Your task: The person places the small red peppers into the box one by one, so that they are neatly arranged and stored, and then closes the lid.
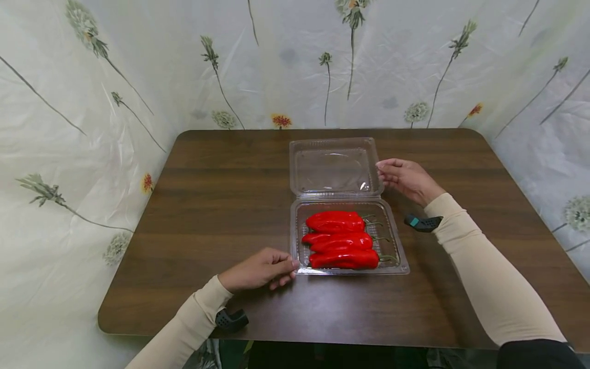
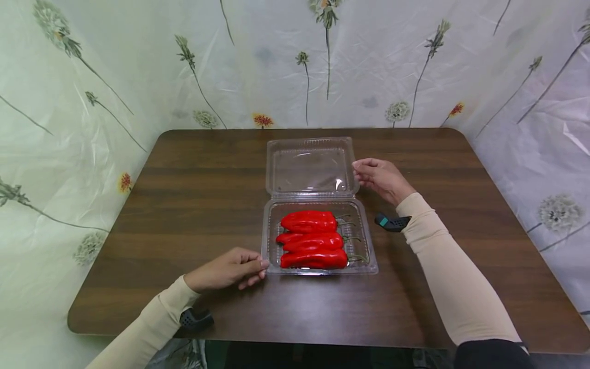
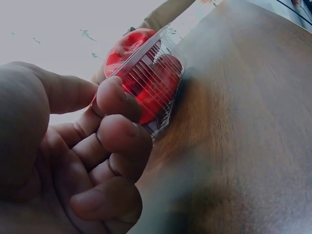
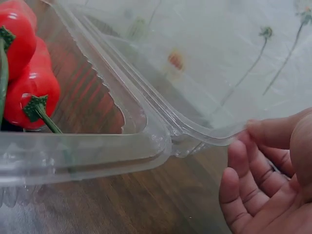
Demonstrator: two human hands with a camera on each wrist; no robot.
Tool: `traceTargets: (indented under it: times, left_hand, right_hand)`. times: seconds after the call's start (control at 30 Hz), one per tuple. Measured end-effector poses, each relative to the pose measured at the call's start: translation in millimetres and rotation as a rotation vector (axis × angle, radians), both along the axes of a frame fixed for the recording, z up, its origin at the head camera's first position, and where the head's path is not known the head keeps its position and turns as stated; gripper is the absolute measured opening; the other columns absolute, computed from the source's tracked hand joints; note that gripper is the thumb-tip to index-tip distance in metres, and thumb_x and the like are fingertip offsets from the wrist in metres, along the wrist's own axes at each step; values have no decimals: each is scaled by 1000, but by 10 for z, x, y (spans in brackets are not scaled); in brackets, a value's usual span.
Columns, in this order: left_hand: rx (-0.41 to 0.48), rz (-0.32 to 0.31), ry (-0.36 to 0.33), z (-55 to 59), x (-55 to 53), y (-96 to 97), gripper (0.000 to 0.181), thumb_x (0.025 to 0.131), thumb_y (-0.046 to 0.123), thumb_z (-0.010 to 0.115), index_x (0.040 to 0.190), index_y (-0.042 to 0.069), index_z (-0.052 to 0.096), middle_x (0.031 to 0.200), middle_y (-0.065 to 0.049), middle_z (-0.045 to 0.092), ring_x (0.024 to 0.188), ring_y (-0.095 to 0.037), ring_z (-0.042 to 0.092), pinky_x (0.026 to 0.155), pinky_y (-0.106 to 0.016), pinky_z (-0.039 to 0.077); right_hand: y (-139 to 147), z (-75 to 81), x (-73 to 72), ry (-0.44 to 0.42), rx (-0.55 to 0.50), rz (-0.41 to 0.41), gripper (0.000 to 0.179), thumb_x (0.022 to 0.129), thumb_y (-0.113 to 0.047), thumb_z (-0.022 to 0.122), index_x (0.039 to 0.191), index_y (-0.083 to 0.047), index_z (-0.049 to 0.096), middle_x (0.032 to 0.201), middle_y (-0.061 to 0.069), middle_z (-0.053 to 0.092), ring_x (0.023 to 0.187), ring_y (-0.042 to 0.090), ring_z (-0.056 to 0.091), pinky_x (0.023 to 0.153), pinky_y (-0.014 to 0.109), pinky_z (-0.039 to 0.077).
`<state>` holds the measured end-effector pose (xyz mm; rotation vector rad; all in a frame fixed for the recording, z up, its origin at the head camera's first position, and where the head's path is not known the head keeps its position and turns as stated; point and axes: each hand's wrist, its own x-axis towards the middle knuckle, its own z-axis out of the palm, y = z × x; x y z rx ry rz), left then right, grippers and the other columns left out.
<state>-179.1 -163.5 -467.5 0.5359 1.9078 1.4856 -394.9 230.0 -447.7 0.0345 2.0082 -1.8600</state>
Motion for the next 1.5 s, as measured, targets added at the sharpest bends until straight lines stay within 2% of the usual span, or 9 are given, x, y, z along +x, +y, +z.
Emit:
traceTargets:
  times: [0.23,0.37,0.53,0.8,0.97,1.17,1.3,1.43,1.5]
  left_hand:
    - [1,-1,14,0,-8,5,35,106,26,54,95,-5,66,68,-1,56,55,-14,48,54,-23,42]
    - [-1,-3,9,5,-11,3,35,106,27,54,95,-5,66,69,-2,56,55,-14,48,54,-24,42]
    - [5,-6,3,5,-18,1,35,106,27,54,95,-5,66,69,-2,56,55,-15,48,54,-24,42]
    - [7,-2,-7,-2,-23,-1,35,106,26,54,94,-5,66,69,-2,56,55,-14,48,54,-24,42]
    - [3,-2,-14,6,-23,-5,35,105,27,55,95,-5,65,70,-3,56,56,-15,48,55,-24,43]
    - [-2,-4,-13,-1,-27,-3,36,105,28,55,96,-6,65,70,-5,56,56,-15,48,56,-25,43]
    - [8,-5,-16,-18,-28,-1,37,106,27,54,96,-7,65,70,-5,56,56,-15,47,55,-24,42]
    - [23,-1,-20,-28,-28,1,37,106,26,53,96,-8,64,70,-4,55,54,-14,46,53,-23,41]
    - [26,1,-18,-27,-25,4,37,106,26,53,96,-8,64,69,-3,55,54,-14,45,53,-22,40]
  right_hand:
    - [14,49,74,87,-16,-2,29,98,-29,65,118,-8,62,100,-1,66,89,12,63,81,27,53]
    - [36,63,122,147,-5,5,38,97,-31,66,124,-6,59,104,0,64,91,13,60,79,28,51]
    - [78,88,197,238,20,23,44,97,-31,67,130,-4,56,112,2,61,102,16,58,88,27,53]
    - [134,107,315,397,-87,60,29,100,-14,62,124,1,57,109,5,63,101,15,62,88,25,54]
    - [158,145,409,474,-62,99,27,101,-10,60,124,4,55,111,7,63,105,17,63,92,23,53]
    - [204,182,546,535,28,110,23,101,-8,59,121,3,57,113,12,62,106,20,62,92,20,52]
    - [235,193,653,546,58,123,21,101,-7,59,120,3,57,114,11,62,106,21,61,91,18,51]
    - [261,183,747,541,45,139,20,100,-3,59,118,6,57,115,11,63,108,24,60,92,20,51]
    - [274,174,802,555,89,144,19,101,-5,59,117,5,58,116,10,64,109,23,60,92,19,51]
